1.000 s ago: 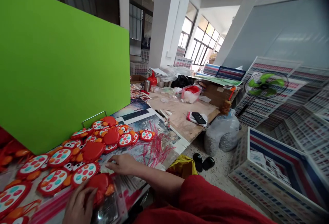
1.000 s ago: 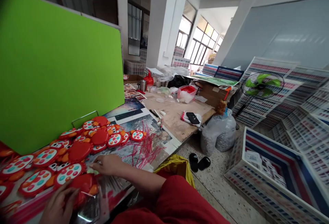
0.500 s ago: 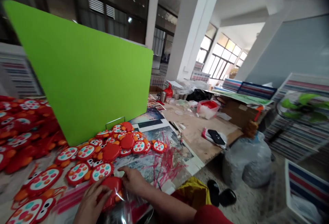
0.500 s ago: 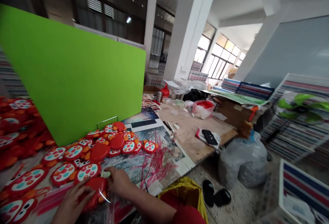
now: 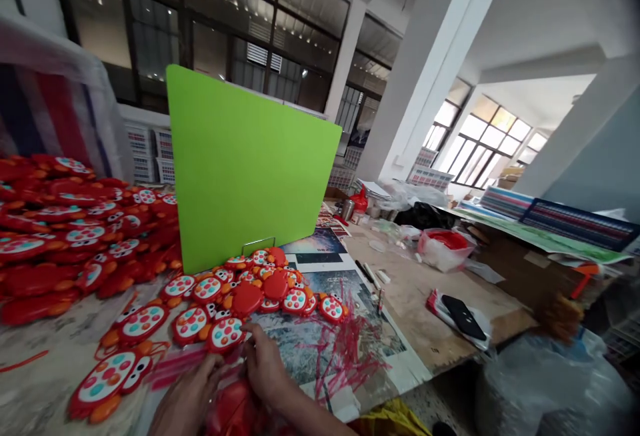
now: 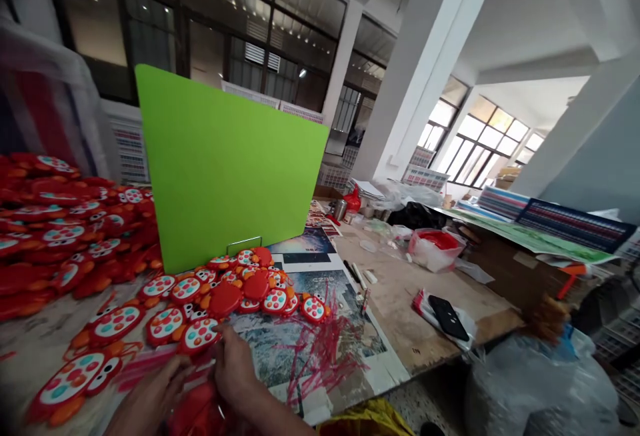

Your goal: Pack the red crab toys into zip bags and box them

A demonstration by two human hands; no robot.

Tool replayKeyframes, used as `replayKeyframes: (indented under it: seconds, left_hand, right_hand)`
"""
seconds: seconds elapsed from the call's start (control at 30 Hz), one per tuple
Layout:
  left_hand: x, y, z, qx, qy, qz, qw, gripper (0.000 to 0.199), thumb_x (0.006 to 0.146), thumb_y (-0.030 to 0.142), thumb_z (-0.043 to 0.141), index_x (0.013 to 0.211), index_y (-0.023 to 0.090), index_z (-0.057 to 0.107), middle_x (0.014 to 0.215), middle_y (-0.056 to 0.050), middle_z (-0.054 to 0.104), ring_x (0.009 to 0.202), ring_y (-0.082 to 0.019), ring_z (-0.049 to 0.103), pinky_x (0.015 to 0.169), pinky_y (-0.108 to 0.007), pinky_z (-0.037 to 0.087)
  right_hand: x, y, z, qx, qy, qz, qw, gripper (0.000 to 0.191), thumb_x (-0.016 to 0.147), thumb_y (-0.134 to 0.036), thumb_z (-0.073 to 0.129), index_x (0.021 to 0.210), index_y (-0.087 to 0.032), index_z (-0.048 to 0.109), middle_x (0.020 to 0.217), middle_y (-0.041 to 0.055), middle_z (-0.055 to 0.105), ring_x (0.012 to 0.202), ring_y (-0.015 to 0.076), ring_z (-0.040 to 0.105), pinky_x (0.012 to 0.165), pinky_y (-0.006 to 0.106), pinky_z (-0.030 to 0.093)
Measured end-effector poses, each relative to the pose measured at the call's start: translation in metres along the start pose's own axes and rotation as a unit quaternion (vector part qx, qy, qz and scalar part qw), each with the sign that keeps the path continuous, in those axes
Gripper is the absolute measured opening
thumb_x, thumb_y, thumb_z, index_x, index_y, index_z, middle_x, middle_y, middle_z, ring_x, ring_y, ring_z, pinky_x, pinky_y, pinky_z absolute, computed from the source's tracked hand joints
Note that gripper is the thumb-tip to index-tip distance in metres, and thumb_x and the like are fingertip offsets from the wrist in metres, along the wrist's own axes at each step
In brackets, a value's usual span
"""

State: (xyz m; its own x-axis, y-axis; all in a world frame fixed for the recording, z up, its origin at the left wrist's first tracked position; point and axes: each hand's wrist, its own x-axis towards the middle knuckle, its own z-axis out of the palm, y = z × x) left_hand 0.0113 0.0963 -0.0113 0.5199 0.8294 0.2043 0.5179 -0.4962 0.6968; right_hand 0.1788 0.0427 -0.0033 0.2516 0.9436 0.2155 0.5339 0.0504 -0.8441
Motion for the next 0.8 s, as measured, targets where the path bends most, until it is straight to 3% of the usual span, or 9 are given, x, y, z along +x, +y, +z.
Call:
replayKeyframes:
  seconds: [0.17, 0.27, 0.33, 0.37, 0.43, 0.5, 0.57, 0.67, 0.8]
  left_hand:
    - [-0.012, 0.002, -0.008, -0.077, -0.031, 0.023, 0.996, 0.037, 0.082, 0.054, 0.051, 0.095, 0.024, 0.069, 0.101, -0.007, 0.073, 0.095, -0.025, 0.068, 0.085, -0.037, 0.056]
    - [-0.021, -0.003, -0.009, -0.080, 0.069, -0.026, 0.994, 0.049, 0.078, 0.056, 0.054, 0.108, 0.019, 0.066, 0.115, -0.012, 0.068, 0.110, -0.030, 0.062, 0.095, -0.046, 0.050]
    - [-0.029, -0.002, -0.008, -0.106, 0.142, -0.116, 0.977, 0.060, 0.078, 0.057, 0.052, 0.118, 0.013, 0.059, 0.119, -0.018, 0.064, 0.110, -0.031, 0.060, 0.093, -0.048, 0.050]
    - [-0.032, 0.000, -0.008, -0.143, 0.134, -0.159, 0.968, 0.061, 0.080, 0.056, 0.049, 0.121, 0.011, 0.056, 0.116, -0.018, 0.065, 0.103, -0.030, 0.063, 0.087, -0.045, 0.053]
    - [-0.036, 0.005, -0.004, -0.238, 0.067, -0.219, 0.944, 0.058, 0.083, 0.056, 0.047, 0.122, 0.013, 0.055, 0.105, -0.014, 0.068, 0.086, -0.025, 0.067, 0.068, -0.037, 0.055]
    - [-0.035, 0.008, 0.001, -0.271, 0.048, -0.230, 0.933, 0.045, 0.083, 0.051, 0.051, 0.105, 0.014, 0.063, 0.095, -0.011, 0.070, 0.079, -0.022, 0.066, 0.062, -0.029, 0.052]
    - [-0.033, 0.008, 0.009, -0.263, 0.052, -0.221, 0.938, 0.033, 0.080, 0.045, 0.056, 0.083, 0.014, 0.065, 0.081, -0.008, 0.068, 0.076, -0.019, 0.064, 0.063, -0.027, 0.050]
    - [-0.032, 0.007, 0.019, -0.315, 0.066, -0.238, 0.916, 0.031, 0.078, 0.045, 0.058, 0.076, 0.014, 0.061, 0.070, -0.002, 0.062, 0.064, -0.015, 0.059, 0.057, -0.025, 0.047]
    - [-0.035, 0.009, 0.022, -0.368, 0.060, -0.268, 0.888, 0.035, 0.076, 0.049, 0.060, 0.078, 0.014, 0.057, 0.068, 0.000, 0.056, 0.056, -0.012, 0.053, 0.048, -0.022, 0.043]
  right_hand:
    - [0.002, 0.012, 0.001, 0.048, 0.007, 0.022, 0.999, 0.034, 0.089, -0.025, 0.044, 0.122, -0.025, 0.052, 0.081, 0.0019, 0.061, 0.074, 0.0195, 0.061, 0.073, 0.033, 0.051]
    - [0.002, 0.017, -0.001, 0.108, 0.025, 0.043, 0.993, 0.031, 0.089, -0.025, 0.041, 0.117, -0.021, 0.053, 0.077, 0.0003, 0.057, 0.061, 0.0155, 0.057, 0.062, 0.030, 0.050]
    - [-0.002, 0.018, -0.004, 0.150, 0.038, 0.078, 0.985, 0.029, 0.089, -0.027, 0.040, 0.115, -0.019, 0.051, 0.073, -0.0014, 0.054, 0.055, 0.0137, 0.054, 0.055, 0.027, 0.048]
    - [-0.005, 0.018, -0.006, 0.156, 0.045, 0.085, 0.983, 0.029, 0.089, -0.028, 0.039, 0.115, -0.018, 0.050, 0.071, -0.0022, 0.052, 0.054, 0.0136, 0.053, 0.054, 0.027, 0.047]
    - [-0.009, 0.018, -0.008, 0.158, 0.072, 0.086, 0.981, 0.029, 0.089, -0.029, 0.040, 0.113, -0.017, 0.050, 0.070, -0.0021, 0.052, 0.055, 0.0139, 0.052, 0.056, 0.027, 0.047]
    - [-0.011, 0.020, -0.010, 0.147, 0.068, 0.089, 0.983, 0.032, 0.089, -0.031, 0.041, 0.115, -0.016, 0.050, 0.070, -0.0012, 0.054, 0.057, 0.0151, 0.054, 0.059, 0.029, 0.049]
    - [-0.011, 0.021, -0.012, 0.102, 0.057, 0.048, 0.992, 0.033, 0.089, -0.032, 0.043, 0.116, -0.016, 0.053, 0.082, 0.0042, 0.060, 0.071, 0.0178, 0.059, 0.071, 0.034, 0.051]
    - [-0.010, 0.017, -0.017, -0.010, 0.051, -0.067, 0.996, 0.030, 0.090, -0.035, 0.046, 0.108, -0.017, 0.062, 0.103, 0.0111, 0.064, 0.100, 0.0230, 0.058, 0.092, 0.041, 0.045]
    - [-0.011, 0.004, -0.015, -0.064, -0.025, -0.107, 0.992, 0.036, 0.096, -0.039, 0.038, 0.098, -0.018, 0.068, 0.089, 0.0090, 0.069, 0.087, 0.0225, 0.061, 0.086, 0.038, 0.044]
